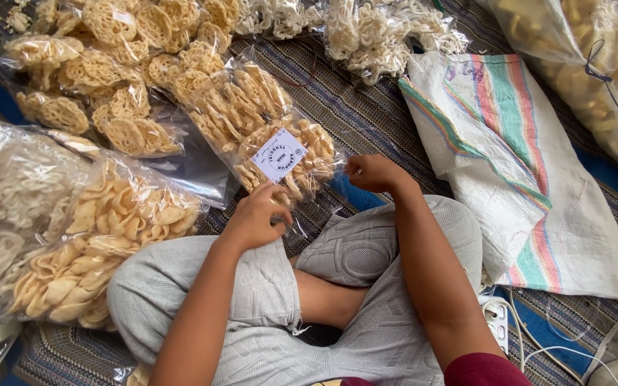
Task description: The person sits on a mat and packs round, lacy fried snacks into clear plastic bags. They arrange the snacks inside each bag, seal the bags, and then apply a small white label to the front of the package.
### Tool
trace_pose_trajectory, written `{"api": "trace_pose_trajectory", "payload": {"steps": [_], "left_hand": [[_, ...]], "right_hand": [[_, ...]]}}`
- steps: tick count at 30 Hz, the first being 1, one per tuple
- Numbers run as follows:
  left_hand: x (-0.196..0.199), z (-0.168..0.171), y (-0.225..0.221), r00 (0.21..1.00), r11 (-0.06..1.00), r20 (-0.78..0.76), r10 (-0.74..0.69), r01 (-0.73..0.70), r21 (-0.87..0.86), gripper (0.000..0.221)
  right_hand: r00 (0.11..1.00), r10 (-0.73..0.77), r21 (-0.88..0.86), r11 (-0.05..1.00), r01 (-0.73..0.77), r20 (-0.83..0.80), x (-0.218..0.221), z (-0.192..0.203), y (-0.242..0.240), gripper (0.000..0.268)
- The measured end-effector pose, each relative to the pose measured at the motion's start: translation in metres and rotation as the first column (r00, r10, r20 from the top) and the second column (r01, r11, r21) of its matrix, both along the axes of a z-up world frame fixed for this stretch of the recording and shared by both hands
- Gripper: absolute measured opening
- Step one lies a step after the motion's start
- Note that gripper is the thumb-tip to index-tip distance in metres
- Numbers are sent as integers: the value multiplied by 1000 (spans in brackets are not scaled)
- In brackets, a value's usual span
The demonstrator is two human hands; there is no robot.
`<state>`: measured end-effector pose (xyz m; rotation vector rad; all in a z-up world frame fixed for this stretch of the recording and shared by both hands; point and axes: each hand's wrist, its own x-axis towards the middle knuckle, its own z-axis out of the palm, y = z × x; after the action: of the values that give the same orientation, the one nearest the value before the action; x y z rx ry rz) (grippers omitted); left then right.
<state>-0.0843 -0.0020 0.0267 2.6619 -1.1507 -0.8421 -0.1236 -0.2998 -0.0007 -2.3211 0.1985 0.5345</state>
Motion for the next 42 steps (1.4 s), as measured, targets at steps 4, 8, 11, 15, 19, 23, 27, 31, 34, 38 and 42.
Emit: {"api": "trace_pose_trajectory", "payload": {"steps": [4,8,11,15,19,23,27,31,34,38,42], "left_hand": [[31,-35,3,682,610,-337,649,-731,-305,40],[51,-43,0,86,34,-757,648,-996,-84,101],[47,-23,-10,159,141,-686,710,-986,-83,99],[55,-26,-13,276,241,-685,674,-959,-149,97],[68,-30,-22,425,374,-632,648,-901,-222,92],[84,-48,-28,493,412,-565,662,-869,-275,99],[79,-42,-33,480,400,-579,659,-876,-270,95],[83,-47,-31,498,428,-547,673,-865,-261,99],[89,-85,-30,508,422,-457,730,-861,-284,101],[67,-36,-47,592,504,-203,780,-786,-358,73],[50,-28,-56,626,573,-201,753,-775,-266,83]], "right_hand": [[991,-65,-14,998,64,-118,3,-47,-25,34],[933,-358,327,886,329,32,17,-74,-34,41],[918,-380,463,798,386,-112,27,-59,-3,69],[917,-306,484,781,395,-255,28,-89,4,62],[895,-335,423,794,436,-295,19,-94,3,64],[939,-344,243,911,333,3,15,-37,28,82],[980,-169,253,958,137,108,24,-26,46,72],[960,-197,225,963,151,199,30,-50,43,70],[961,-200,168,971,168,192,32,-62,38,70],[938,-102,-10,994,112,332,25,-39,41,67],[980,25,-188,982,12,197,26,-37,55,75]]}}
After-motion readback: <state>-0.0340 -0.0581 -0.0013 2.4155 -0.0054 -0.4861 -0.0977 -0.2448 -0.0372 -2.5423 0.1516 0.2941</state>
